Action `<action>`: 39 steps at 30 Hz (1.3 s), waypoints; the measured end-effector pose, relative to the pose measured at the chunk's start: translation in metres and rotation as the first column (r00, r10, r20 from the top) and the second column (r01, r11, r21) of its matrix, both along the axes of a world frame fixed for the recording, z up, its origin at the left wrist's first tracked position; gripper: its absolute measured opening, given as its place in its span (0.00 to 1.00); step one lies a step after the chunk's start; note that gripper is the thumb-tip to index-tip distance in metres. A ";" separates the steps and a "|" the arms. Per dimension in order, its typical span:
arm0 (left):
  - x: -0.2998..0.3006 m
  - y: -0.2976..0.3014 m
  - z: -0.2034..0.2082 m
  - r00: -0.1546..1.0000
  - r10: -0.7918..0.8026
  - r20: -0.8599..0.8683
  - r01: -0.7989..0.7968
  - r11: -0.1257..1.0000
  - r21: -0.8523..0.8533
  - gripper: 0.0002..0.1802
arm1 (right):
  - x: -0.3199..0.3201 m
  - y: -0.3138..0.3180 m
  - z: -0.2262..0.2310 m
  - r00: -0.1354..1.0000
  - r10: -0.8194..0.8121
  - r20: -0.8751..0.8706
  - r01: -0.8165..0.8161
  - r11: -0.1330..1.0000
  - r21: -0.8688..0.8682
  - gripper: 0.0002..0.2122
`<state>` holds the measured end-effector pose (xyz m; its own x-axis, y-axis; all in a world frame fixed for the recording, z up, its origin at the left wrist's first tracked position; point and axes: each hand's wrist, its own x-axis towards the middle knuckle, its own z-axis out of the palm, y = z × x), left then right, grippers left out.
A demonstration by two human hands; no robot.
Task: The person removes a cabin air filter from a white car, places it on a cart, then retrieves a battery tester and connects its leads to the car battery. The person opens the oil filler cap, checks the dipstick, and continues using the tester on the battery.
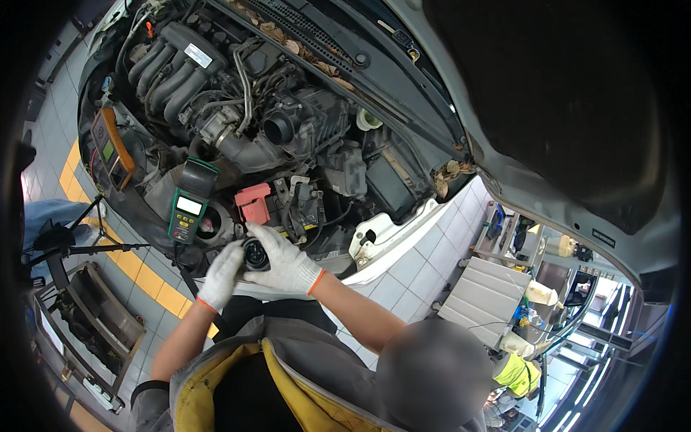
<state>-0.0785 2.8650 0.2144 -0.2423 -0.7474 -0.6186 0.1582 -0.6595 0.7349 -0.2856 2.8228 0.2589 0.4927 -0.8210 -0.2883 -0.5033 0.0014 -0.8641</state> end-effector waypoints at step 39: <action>-0.048 -0.041 0.097 0.838 -0.327 0.438 0.508 0.761 -0.403 0.19 | -0.063 0.027 0.017 0.512 -0.759 0.402 -0.237 0.326 0.915 0.24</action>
<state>-0.1269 2.8237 0.3116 -0.4577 -0.8364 -0.3017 -0.3504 -0.1422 0.9258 -0.3491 2.8499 0.2756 0.6846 -0.4787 -0.5497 0.4555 0.8697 -0.1902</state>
